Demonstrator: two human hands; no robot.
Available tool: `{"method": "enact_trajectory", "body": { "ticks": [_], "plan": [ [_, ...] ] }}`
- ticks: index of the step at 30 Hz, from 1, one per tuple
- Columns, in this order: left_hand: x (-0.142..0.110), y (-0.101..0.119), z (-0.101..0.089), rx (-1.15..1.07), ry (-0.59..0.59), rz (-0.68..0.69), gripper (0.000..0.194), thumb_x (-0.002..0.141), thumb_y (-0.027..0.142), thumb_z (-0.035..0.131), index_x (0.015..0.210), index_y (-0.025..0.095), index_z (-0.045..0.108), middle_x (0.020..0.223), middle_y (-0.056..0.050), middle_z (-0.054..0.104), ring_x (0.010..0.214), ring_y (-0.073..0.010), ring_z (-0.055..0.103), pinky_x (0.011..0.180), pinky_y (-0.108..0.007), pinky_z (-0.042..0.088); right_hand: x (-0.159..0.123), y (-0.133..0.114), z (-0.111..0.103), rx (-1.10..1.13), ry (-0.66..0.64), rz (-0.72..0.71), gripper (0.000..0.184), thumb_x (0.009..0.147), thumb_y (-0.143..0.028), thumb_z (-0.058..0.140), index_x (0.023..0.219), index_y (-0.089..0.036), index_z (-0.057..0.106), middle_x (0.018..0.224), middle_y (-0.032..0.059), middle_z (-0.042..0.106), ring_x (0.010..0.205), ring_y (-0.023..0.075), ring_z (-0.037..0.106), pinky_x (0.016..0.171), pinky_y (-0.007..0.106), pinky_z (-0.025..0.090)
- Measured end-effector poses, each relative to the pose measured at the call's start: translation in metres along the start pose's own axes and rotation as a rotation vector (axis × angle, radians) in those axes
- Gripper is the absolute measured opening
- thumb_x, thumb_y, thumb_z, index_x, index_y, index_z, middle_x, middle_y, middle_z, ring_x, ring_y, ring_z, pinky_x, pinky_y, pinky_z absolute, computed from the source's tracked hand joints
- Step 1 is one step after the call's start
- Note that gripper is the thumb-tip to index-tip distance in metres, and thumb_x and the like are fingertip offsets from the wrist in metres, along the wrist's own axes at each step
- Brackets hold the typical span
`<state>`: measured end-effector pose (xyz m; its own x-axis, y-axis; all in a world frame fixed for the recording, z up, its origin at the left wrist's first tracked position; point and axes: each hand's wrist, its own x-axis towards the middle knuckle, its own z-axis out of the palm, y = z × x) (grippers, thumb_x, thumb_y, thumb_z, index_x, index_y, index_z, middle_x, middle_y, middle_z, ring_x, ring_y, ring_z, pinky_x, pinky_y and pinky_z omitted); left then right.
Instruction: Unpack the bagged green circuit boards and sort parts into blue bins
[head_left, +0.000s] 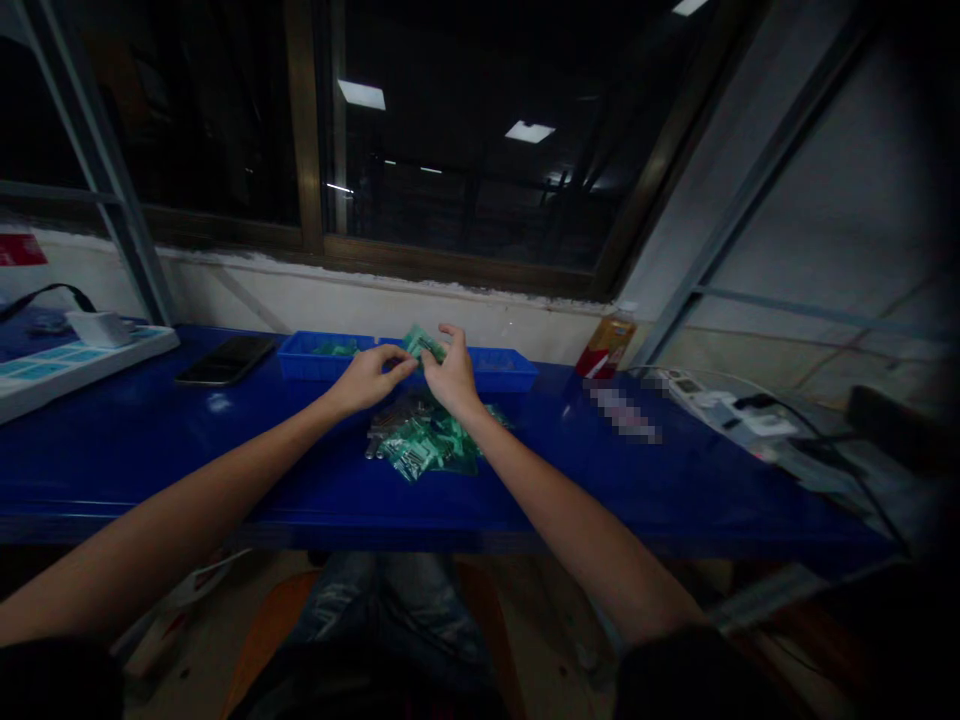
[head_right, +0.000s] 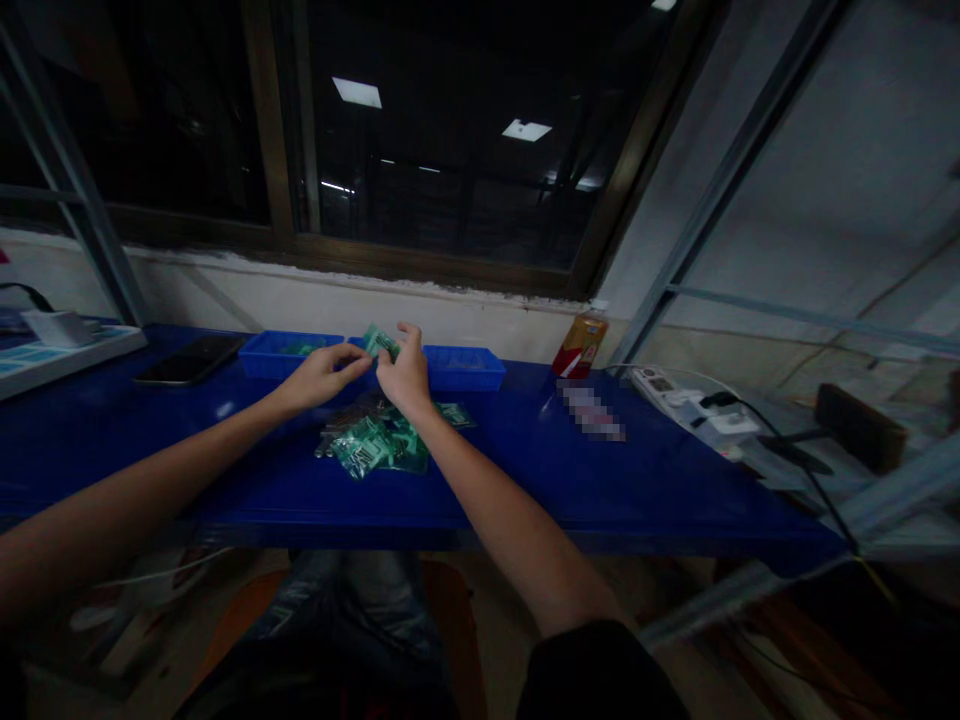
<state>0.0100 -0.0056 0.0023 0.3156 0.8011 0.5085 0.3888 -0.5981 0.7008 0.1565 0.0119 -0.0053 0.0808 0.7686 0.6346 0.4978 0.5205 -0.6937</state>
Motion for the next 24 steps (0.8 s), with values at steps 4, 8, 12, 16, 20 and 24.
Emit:
{"method": "enact_trajectory", "body": {
  "ticks": [4, 8, 12, 16, 20, 24],
  "plan": [
    [0.001, -0.003, -0.002, -0.506, 0.026, -0.420, 0.048, 0.078, 0.058, 0.043, 0.084, 0.013, 0.058, 0.084, -0.009, 0.062, 0.067, -0.0163, 0.059, 0.063, -0.031, 0.046, -0.006, -0.008, -0.006, -0.168, -0.150, -0.302, 0.018, 0.075, -0.012, 0.047, 0.089, -0.019, 0.057, 0.087, 0.0037, 0.063, 0.088, 0.0181, 0.058, 0.084, 0.033, 0.043],
    [0.006, -0.008, -0.008, -0.491, 0.153, -0.446, 0.029, 0.072, 0.042, 0.060, 0.074, 0.013, 0.059, 0.071, -0.004, 0.059, 0.057, -0.0106, 0.053, 0.057, -0.024, 0.043, -0.011, -0.015, -0.004, -0.226, -0.243, -0.428, 0.019, 0.073, -0.011, 0.049, 0.085, -0.020, 0.060, 0.096, 0.0037, 0.060, 0.099, 0.0185, 0.053, 0.089, 0.034, 0.041],
    [0.013, -0.020, -0.035, -0.146, 0.525, -0.147, 0.025, 0.074, 0.038, 0.056, 0.078, 0.014, 0.060, 0.071, -0.002, 0.059, 0.059, -0.0114, 0.052, 0.055, -0.023, 0.042, -0.008, -0.012, -0.005, -0.292, -0.215, -0.384, 0.019, 0.078, -0.024, 0.052, 0.095, -0.018, 0.059, 0.101, 0.0068, 0.059, 0.100, 0.0196, 0.052, 0.089, 0.035, 0.041],
    [0.014, -0.038, -0.072, 0.358, 0.766, -0.016, 0.022, 0.077, 0.032, 0.054, 0.087, 0.015, 0.062, 0.080, -0.005, 0.062, 0.074, -0.0161, 0.056, 0.072, -0.028, 0.043, 0.001, -0.006, -0.013, -0.368, -0.183, -0.318, 0.020, 0.080, -0.029, 0.051, 0.093, -0.016, 0.060, 0.095, 0.0075, 0.061, 0.095, 0.0199, 0.053, 0.087, 0.035, 0.041],
    [0.008, -0.049, -0.082, 0.624, 0.672, -0.040, 0.022, 0.078, 0.025, 0.050, 0.093, 0.017, 0.064, 0.089, -0.009, 0.063, 0.090, -0.0231, 0.055, 0.083, -0.036, 0.041, 0.007, -0.001, -0.019, -0.428, -0.295, -0.271, 0.021, 0.082, -0.030, 0.050, 0.091, -0.016, 0.062, 0.085, 0.0061, 0.064, 0.085, 0.0190, 0.056, 0.082, 0.033, 0.042],
    [0.004, -0.047, -0.070, 0.756, 0.555, -0.095, 0.029, 0.075, 0.020, 0.049, 0.101, 0.021, 0.064, 0.099, -0.010, 0.061, 0.102, -0.0309, 0.049, 0.085, -0.045, 0.039, 0.011, 0.004, -0.025, -0.544, -0.499, -0.229, 0.025, 0.081, -0.033, 0.051, 0.095, -0.016, 0.064, 0.085, 0.0075, 0.065, 0.085, 0.0204, 0.057, 0.080, 0.034, 0.042]
  ]
}}
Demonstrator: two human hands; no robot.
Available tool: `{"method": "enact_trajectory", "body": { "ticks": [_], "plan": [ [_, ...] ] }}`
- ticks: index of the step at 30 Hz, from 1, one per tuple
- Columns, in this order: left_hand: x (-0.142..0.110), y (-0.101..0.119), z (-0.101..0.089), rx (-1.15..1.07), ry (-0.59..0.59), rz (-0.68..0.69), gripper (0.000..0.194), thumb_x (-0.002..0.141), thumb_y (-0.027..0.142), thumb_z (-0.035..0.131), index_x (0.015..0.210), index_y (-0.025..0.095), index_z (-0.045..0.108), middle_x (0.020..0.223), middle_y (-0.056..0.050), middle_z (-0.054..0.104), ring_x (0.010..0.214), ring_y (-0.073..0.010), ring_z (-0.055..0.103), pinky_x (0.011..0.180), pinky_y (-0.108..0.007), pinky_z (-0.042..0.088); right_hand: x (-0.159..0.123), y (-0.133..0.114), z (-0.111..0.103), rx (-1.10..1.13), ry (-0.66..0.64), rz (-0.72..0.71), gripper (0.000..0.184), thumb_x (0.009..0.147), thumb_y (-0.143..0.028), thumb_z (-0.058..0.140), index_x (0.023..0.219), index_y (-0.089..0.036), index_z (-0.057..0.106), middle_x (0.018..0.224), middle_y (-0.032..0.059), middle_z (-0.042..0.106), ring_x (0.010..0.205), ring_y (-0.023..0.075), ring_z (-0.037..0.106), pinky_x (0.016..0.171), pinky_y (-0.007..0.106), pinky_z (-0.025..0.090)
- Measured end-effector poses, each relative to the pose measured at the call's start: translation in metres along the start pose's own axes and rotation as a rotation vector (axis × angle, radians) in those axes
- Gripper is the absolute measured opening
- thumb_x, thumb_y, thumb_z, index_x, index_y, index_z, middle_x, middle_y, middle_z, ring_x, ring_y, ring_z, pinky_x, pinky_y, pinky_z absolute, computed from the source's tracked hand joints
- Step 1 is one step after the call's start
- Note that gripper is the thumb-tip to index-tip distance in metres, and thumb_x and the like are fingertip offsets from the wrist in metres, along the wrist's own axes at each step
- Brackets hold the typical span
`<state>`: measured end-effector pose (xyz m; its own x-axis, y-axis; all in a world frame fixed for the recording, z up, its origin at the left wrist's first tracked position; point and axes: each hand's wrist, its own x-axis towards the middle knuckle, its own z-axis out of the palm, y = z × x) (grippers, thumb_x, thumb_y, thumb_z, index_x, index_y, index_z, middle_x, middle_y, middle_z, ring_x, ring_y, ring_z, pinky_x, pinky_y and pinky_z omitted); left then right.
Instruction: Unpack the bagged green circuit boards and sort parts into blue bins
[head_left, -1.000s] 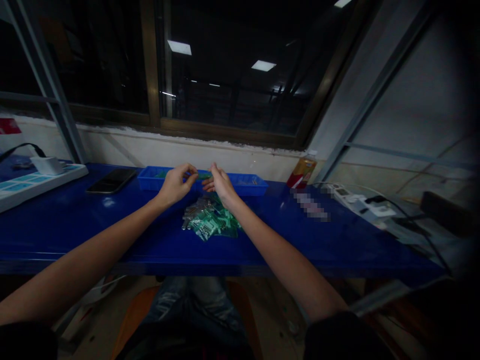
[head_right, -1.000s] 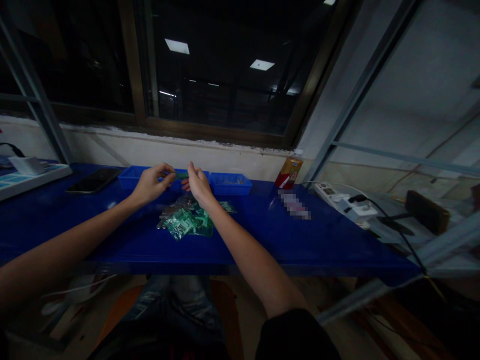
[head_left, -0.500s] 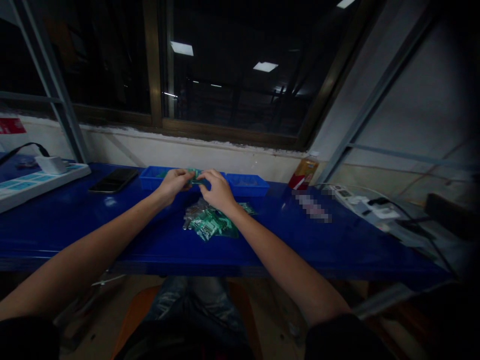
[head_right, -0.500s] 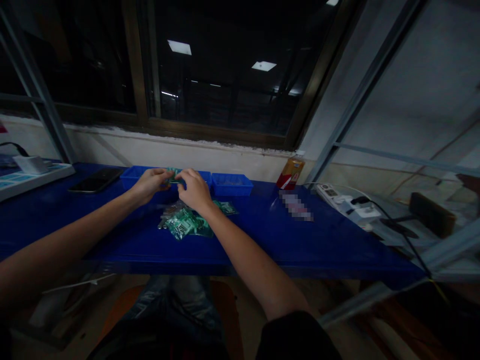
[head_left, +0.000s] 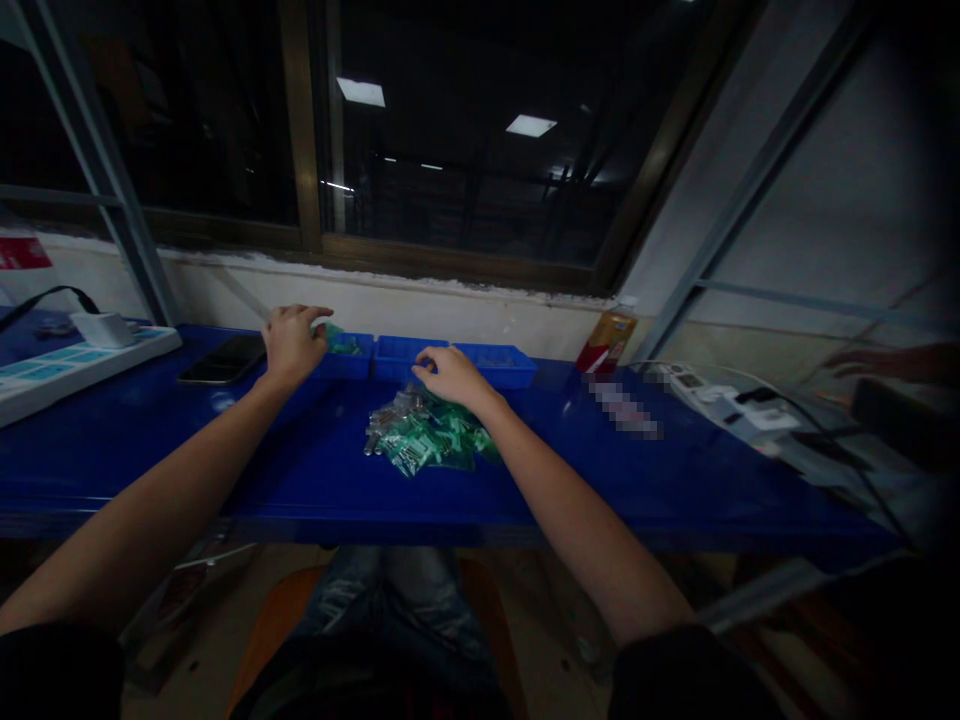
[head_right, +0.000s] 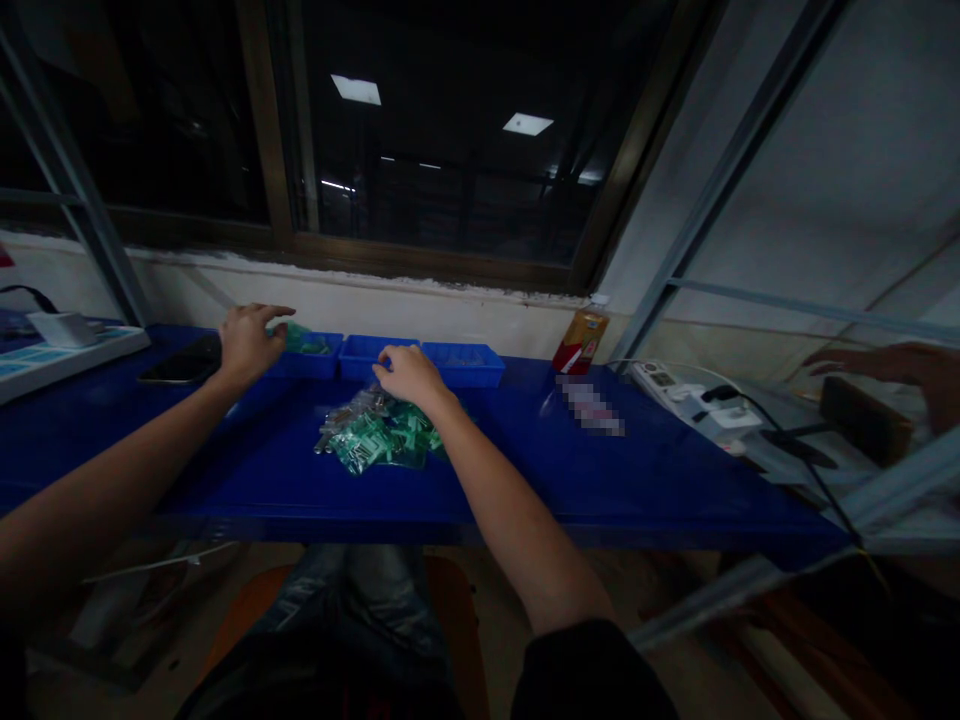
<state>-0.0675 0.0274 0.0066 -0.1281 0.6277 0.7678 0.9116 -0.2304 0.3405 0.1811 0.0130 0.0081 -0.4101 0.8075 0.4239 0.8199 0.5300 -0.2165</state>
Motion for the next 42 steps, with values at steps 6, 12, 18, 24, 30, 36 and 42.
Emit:
{"method": "enact_trajectory", "body": {
  "ticks": [6, 12, 18, 24, 30, 36, 42],
  "plan": [
    [-0.004, 0.022, 0.002, -0.244, -0.080, 0.106, 0.031, 0.073, 0.014, 0.045, 0.099, 0.015, 0.063, 0.095, -0.007, 0.060, 0.074, -0.0155, 0.056, 0.079, -0.032, 0.043, -0.006, 0.006, -0.016, 0.021, -0.296, 0.064, 0.041, 0.078, -0.035, 0.055, 0.116, -0.018, 0.056, 0.096, 0.0079, 0.065, 0.082, 0.0194, 0.060, 0.073, 0.031, 0.045],
    [-0.026, 0.049, 0.019, -0.300, -0.492, 0.423, 0.027, 0.075, 0.016, 0.043, 0.090, 0.015, 0.065, 0.081, -0.005, 0.066, 0.067, -0.0143, 0.057, 0.067, -0.026, 0.042, -0.009, 0.001, -0.010, -0.064, -0.359, 0.030, 0.043, 0.075, -0.031, 0.059, 0.116, -0.018, 0.057, 0.113, 0.0103, 0.061, 0.100, 0.0215, 0.057, 0.083, 0.030, 0.043],
    [-0.033, 0.052, 0.030, -0.275, -0.664, 0.426, 0.030, 0.074, 0.018, 0.042, 0.092, 0.016, 0.066, 0.080, -0.004, 0.067, 0.066, -0.0128, 0.057, 0.063, -0.023, 0.040, -0.008, -0.007, -0.005, -0.144, -0.334, 0.094, 0.029, 0.076, -0.034, 0.055, 0.101, -0.024, 0.065, 0.095, 0.0060, 0.066, 0.086, 0.0186, 0.060, 0.072, 0.029, 0.044],
    [-0.029, 0.044, 0.029, -0.248, -0.624, 0.393, 0.031, 0.074, 0.020, 0.042, 0.093, 0.016, 0.066, 0.075, -0.004, 0.067, 0.063, -0.0148, 0.058, 0.062, -0.026, 0.040, -0.009, -0.011, -0.002, -0.187, -0.211, 0.056, 0.018, 0.076, -0.026, 0.052, 0.079, -0.021, 0.069, 0.086, 0.0085, 0.067, 0.084, 0.0221, 0.060, 0.068, 0.032, 0.044],
    [-0.032, 0.047, 0.031, -0.328, -0.587, 0.366, 0.031, 0.077, 0.024, 0.045, 0.102, 0.014, 0.060, 0.081, -0.007, 0.066, 0.067, -0.0154, 0.058, 0.064, -0.027, 0.042, -0.007, -0.009, 0.000, -0.164, -0.074, 0.050, 0.017, 0.077, -0.020, 0.048, 0.076, -0.019, 0.065, 0.081, 0.0086, 0.067, 0.078, 0.0212, 0.060, 0.068, 0.031, 0.043],
    [-0.030, 0.050, 0.027, -0.346, -0.443, 0.378, 0.023, 0.079, 0.028, 0.049, 0.094, 0.014, 0.059, 0.085, -0.008, 0.062, 0.071, -0.0158, 0.056, 0.067, -0.028, 0.043, -0.002, -0.009, 0.001, 0.025, 0.076, -0.052, 0.018, 0.080, -0.020, 0.044, 0.077, -0.018, 0.061, 0.083, 0.0056, 0.067, 0.079, 0.0164, 0.058, 0.072, 0.027, 0.041],
    [-0.025, 0.048, 0.023, -0.377, -0.376, 0.288, 0.014, 0.079, 0.028, 0.051, 0.083, 0.016, 0.057, 0.077, -0.005, 0.063, 0.067, -0.0151, 0.056, 0.065, -0.028, 0.042, 0.000, -0.012, 0.005, 0.283, 0.087, -0.015, 0.013, 0.078, -0.020, 0.048, 0.079, -0.015, 0.060, 0.074, 0.0021, 0.064, 0.068, 0.0116, 0.055, 0.067, 0.025, 0.041]
  ]
}}
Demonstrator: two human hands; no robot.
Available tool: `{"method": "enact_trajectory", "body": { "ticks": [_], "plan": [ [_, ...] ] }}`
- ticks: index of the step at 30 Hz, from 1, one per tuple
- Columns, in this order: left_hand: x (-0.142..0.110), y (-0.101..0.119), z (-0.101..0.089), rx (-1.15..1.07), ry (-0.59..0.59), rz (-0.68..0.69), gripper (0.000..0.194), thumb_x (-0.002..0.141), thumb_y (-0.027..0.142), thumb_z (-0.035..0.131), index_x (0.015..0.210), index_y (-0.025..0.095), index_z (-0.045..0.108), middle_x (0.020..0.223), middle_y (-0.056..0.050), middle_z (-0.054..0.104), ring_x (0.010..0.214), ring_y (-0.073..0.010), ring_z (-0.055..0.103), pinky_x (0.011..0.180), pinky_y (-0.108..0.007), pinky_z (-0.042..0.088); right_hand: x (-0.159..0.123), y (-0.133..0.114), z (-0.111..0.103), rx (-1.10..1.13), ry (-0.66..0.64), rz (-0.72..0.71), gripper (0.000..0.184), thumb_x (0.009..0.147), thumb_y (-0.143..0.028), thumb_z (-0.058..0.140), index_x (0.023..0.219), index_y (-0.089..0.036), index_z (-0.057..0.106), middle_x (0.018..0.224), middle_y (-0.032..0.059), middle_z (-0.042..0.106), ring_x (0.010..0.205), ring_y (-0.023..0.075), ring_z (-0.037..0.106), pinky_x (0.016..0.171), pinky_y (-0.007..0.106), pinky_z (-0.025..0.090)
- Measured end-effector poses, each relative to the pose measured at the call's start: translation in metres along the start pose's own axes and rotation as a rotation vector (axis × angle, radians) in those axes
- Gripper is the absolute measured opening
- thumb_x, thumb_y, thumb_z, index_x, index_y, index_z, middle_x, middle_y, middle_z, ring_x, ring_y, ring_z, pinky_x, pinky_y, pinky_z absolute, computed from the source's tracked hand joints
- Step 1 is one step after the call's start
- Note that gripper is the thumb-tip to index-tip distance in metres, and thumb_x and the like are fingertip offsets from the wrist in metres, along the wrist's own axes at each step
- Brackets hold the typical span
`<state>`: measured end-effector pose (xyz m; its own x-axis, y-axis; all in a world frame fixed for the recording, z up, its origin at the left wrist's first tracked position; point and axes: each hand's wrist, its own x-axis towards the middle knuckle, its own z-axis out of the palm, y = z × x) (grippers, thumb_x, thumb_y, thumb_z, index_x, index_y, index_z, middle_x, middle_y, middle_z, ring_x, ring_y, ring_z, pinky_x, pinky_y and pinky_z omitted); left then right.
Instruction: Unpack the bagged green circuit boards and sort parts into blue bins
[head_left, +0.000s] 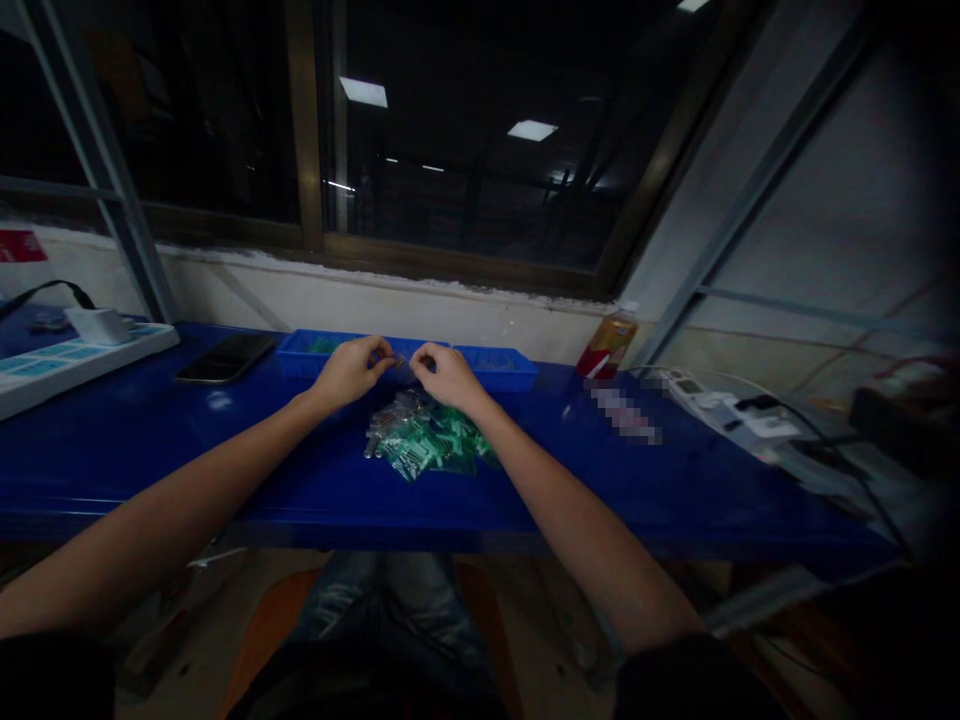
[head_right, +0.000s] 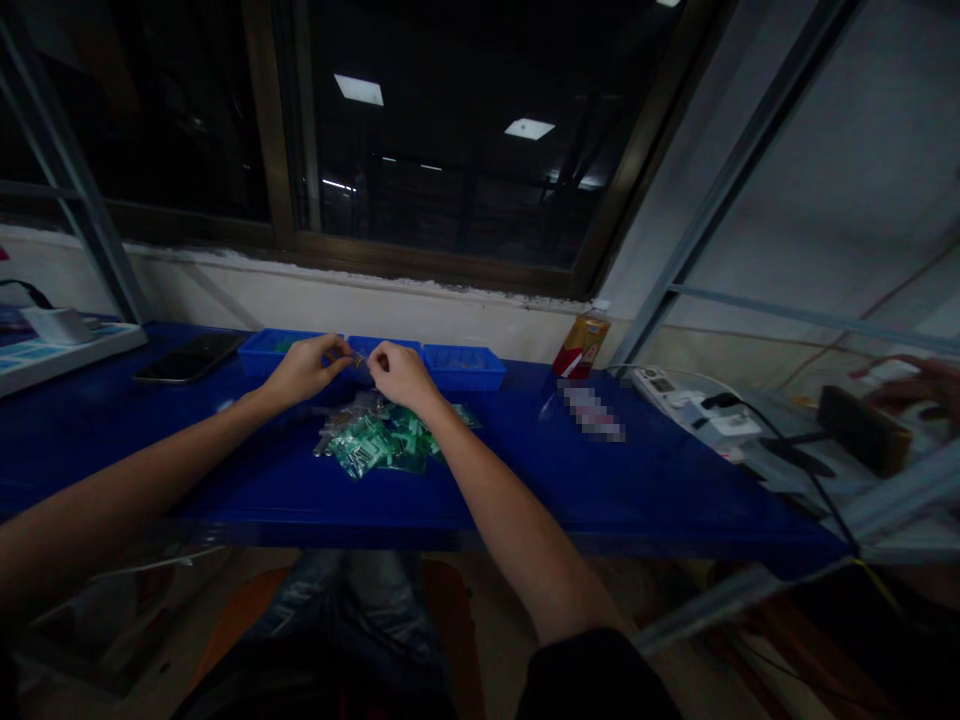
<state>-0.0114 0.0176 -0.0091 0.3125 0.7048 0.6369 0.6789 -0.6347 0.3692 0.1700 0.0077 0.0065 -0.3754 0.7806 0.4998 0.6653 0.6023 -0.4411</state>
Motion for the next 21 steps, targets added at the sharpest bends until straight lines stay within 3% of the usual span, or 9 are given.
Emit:
{"method": "enact_trajectory", "body": {
  "ticks": [4, 9, 14, 17, 21],
  "plan": [
    [0.000, 0.004, -0.005, 0.000, -0.015, 0.016, 0.010, 0.077, 0.023, 0.050, 0.079, 0.016, 0.057, 0.074, -0.004, 0.061, 0.066, -0.0146, 0.055, 0.063, -0.027, 0.041, 0.003, 0.004, 0.001, 0.193, -0.010, 0.067, 0.012, 0.078, -0.023, 0.049, 0.074, -0.015, 0.058, 0.072, 0.0005, 0.061, 0.067, 0.0108, 0.055, 0.066, 0.025, 0.043],
    [-0.001, 0.008, -0.010, -0.050, -0.154, 0.145, 0.014, 0.073, 0.020, 0.051, 0.082, 0.016, 0.060, 0.084, -0.005, 0.061, 0.079, -0.0168, 0.056, 0.069, -0.028, 0.042, 0.007, 0.007, -0.003, 0.338, 0.131, 0.191, 0.008, 0.080, -0.020, 0.047, 0.073, -0.017, 0.049, 0.062, -0.0031, 0.054, 0.059, 0.0090, 0.056, 0.056, 0.020, 0.045],
    [0.000, 0.008, -0.006, -0.298, -0.129, -0.109, 0.025, 0.078, 0.036, 0.049, 0.083, 0.014, 0.060, 0.080, -0.005, 0.063, 0.074, -0.0169, 0.056, 0.069, -0.030, 0.043, 0.003, 0.000, -0.002, 0.532, 0.125, 0.247, 0.006, 0.085, -0.023, 0.040, 0.079, -0.021, 0.040, 0.060, -0.0076, 0.048, 0.041, 0.0062, 0.053, 0.038, 0.015, 0.039],
    [0.001, 0.012, -0.005, -0.467, -0.147, -0.204, 0.026, 0.075, 0.037, 0.052, 0.084, 0.014, 0.058, 0.077, -0.005, 0.062, 0.067, -0.0153, 0.056, 0.064, -0.029, 0.045, 0.002, -0.005, 0.003, 0.606, 0.123, 0.213, 0.006, 0.083, -0.020, 0.044, 0.079, -0.021, 0.039, 0.059, -0.0087, 0.047, 0.042, 0.0072, 0.055, 0.040, 0.016, 0.043],
    [0.001, 0.018, -0.005, -0.574, -0.187, -0.232, 0.016, 0.075, 0.029, 0.051, 0.079, 0.015, 0.057, 0.072, -0.004, 0.062, 0.064, -0.0145, 0.056, 0.063, -0.029, 0.045, 0.003, -0.004, 0.009, 0.670, 0.155, 0.223, 0.013, 0.077, -0.014, 0.050, 0.082, -0.021, 0.040, 0.061, -0.0093, 0.046, 0.045, 0.0066, 0.056, 0.045, 0.018, 0.047]
  ]
}}
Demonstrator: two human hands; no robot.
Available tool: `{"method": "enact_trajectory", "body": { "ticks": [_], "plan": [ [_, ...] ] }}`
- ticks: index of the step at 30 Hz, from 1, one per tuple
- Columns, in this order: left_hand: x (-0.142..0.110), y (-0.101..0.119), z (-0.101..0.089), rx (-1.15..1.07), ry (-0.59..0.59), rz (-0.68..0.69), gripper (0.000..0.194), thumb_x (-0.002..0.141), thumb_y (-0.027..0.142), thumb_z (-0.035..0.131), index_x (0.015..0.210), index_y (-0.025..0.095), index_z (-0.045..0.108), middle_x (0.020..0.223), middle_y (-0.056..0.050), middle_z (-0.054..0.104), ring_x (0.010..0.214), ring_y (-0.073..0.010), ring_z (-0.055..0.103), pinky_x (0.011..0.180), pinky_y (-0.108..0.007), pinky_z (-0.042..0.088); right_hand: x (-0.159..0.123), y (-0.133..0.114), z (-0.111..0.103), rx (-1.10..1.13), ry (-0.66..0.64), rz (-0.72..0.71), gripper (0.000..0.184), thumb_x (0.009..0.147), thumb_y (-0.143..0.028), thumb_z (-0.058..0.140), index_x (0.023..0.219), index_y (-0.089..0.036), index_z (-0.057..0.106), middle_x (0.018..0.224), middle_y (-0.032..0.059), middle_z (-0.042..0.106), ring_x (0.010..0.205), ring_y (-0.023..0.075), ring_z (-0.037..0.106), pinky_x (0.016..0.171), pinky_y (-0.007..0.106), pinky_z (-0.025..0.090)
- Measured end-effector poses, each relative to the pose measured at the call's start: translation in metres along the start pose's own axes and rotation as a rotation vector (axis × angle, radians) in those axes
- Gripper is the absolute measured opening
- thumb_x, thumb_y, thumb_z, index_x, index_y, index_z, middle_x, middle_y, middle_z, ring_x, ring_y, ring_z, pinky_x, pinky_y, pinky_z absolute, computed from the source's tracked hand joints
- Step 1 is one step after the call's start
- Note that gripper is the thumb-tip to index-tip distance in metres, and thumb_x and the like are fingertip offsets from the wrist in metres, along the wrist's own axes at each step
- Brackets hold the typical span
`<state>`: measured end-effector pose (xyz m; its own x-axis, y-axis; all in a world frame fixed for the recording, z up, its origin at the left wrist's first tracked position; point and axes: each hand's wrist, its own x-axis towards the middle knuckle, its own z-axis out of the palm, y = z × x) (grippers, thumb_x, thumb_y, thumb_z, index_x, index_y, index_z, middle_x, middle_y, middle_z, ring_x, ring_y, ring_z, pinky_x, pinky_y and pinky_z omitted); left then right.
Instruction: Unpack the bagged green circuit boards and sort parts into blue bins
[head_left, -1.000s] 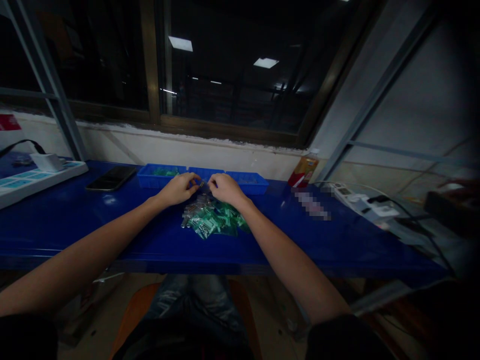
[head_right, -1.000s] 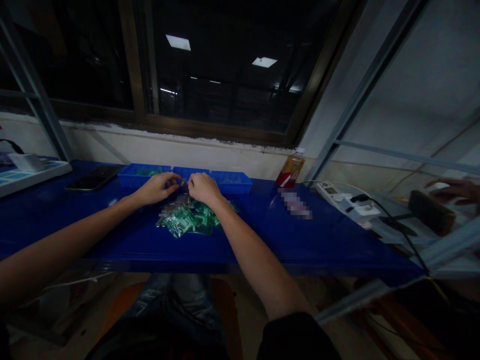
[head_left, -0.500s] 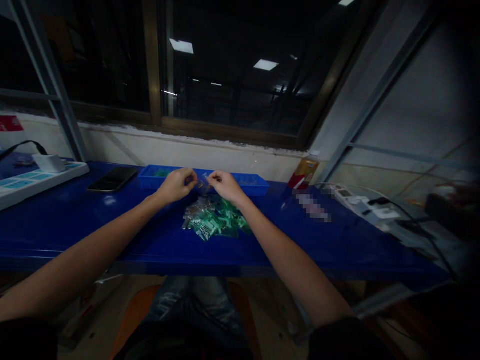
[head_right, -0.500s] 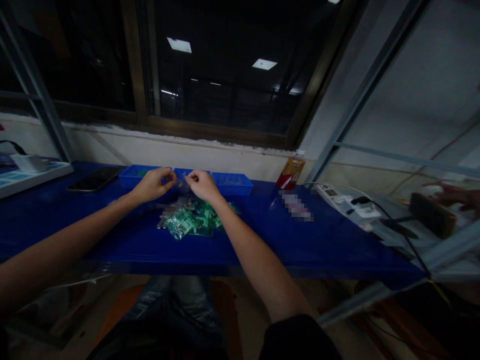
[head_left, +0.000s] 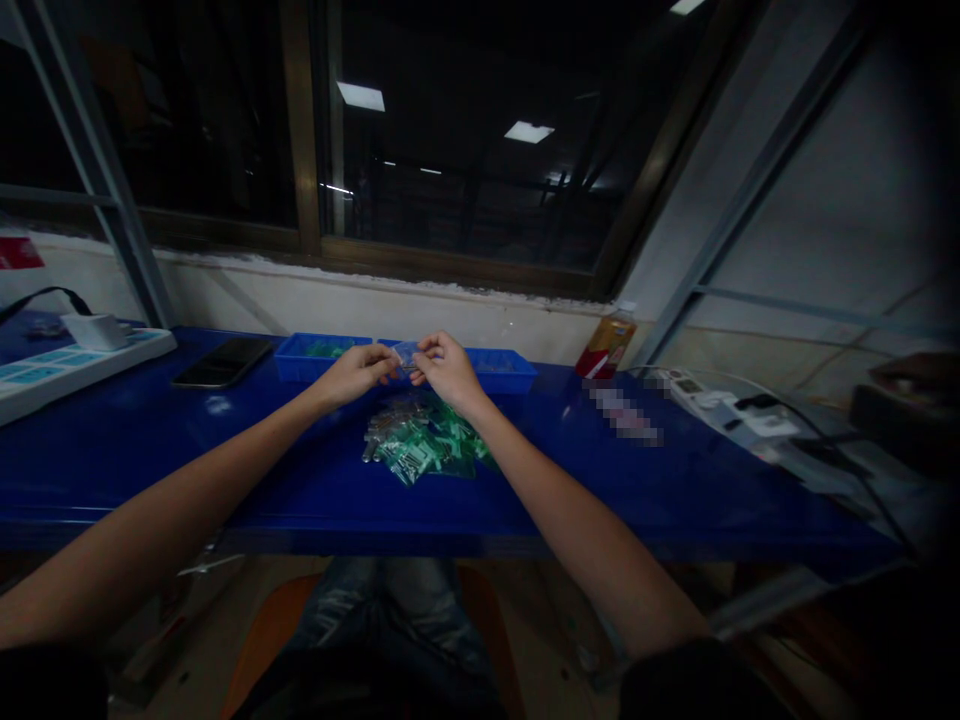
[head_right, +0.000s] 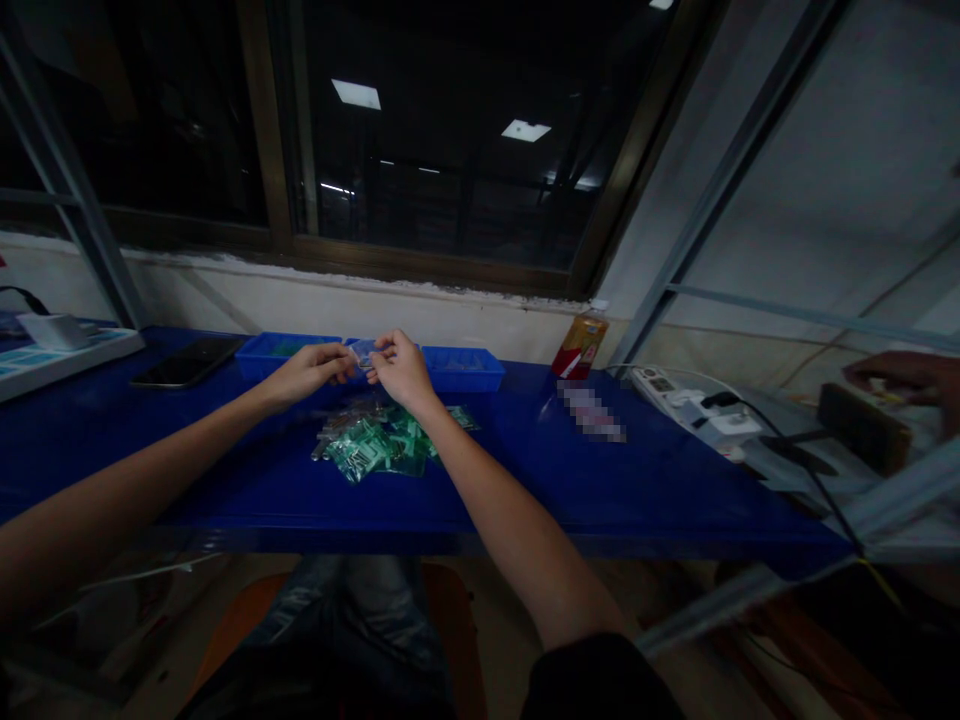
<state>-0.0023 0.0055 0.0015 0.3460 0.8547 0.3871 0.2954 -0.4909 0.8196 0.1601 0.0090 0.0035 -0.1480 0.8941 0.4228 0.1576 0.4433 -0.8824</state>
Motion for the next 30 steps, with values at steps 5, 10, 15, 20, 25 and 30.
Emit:
{"method": "enact_trajectory", "body": {
  "ticks": [5, 10, 15, 20, 25, 30],
  "plan": [
    [0.000, -0.002, 0.002, 0.013, -0.043, 0.060, 0.016, 0.071, 0.026, 0.055, 0.081, 0.015, 0.059, 0.079, -0.006, 0.065, 0.074, -0.0177, 0.058, 0.070, -0.031, 0.045, -0.001, 0.003, 0.005, 0.001, 0.026, -0.039, 0.024, 0.071, -0.011, 0.052, 0.090, -0.021, 0.041, 0.066, -0.0090, 0.047, 0.051, 0.0048, 0.056, 0.052, 0.017, 0.047],
    [-0.001, -0.006, -0.001, 0.296, -0.012, 0.179, 0.020, 0.075, 0.031, 0.050, 0.079, 0.014, 0.061, 0.074, -0.004, 0.064, 0.070, -0.0164, 0.056, 0.066, -0.029, 0.043, -0.005, 0.005, 0.009, -0.242, -0.027, -0.133, 0.031, 0.069, -0.009, 0.049, 0.097, -0.021, 0.045, 0.073, -0.0048, 0.051, 0.057, 0.0068, 0.055, 0.057, 0.021, 0.048],
    [-0.002, -0.004, -0.005, 0.522, 0.037, 0.235, 0.025, 0.076, 0.030, 0.047, 0.083, 0.015, 0.065, 0.072, -0.003, 0.065, 0.062, -0.0145, 0.055, 0.059, -0.027, 0.039, -0.008, 0.004, 0.010, -0.504, -0.033, -0.242, 0.035, 0.071, -0.010, 0.046, 0.104, -0.020, 0.048, 0.082, 0.0021, 0.059, 0.073, 0.0128, 0.057, 0.069, 0.027, 0.049],
    [-0.001, -0.003, -0.004, 0.633, 0.033, 0.265, 0.026, 0.074, 0.025, 0.046, 0.085, 0.016, 0.068, 0.075, -0.004, 0.068, 0.063, -0.0151, 0.057, 0.060, -0.027, 0.039, -0.010, 0.003, 0.010, -0.605, -0.037, -0.257, 0.037, 0.070, -0.009, 0.044, 0.106, -0.019, 0.049, 0.087, 0.0045, 0.060, 0.078, 0.0146, 0.058, 0.072, 0.028, 0.048],
    [-0.001, -0.004, -0.004, 0.655, 0.060, 0.272, 0.027, 0.075, 0.022, 0.046, 0.090, 0.016, 0.067, 0.079, -0.006, 0.068, 0.065, -0.0154, 0.058, 0.062, -0.027, 0.040, -0.006, 0.007, 0.008, -0.539, 0.028, -0.191, 0.031, 0.070, -0.008, 0.045, 0.098, -0.019, 0.053, 0.087, 0.0037, 0.061, 0.075, 0.0134, 0.058, 0.069, 0.026, 0.047],
    [-0.004, 0.001, -0.005, 0.567, 0.141, 0.345, 0.029, 0.080, 0.020, 0.044, 0.101, 0.019, 0.064, 0.088, -0.004, 0.067, 0.070, -0.0134, 0.057, 0.065, -0.026, 0.043, -0.003, 0.000, 0.009, -0.048, -0.032, 0.178, 0.029, 0.088, -0.039, 0.036, 0.083, -0.017, 0.055, 0.061, 0.0010, 0.056, 0.052, 0.0111, 0.054, 0.051, 0.023, 0.044]
  ]
}}
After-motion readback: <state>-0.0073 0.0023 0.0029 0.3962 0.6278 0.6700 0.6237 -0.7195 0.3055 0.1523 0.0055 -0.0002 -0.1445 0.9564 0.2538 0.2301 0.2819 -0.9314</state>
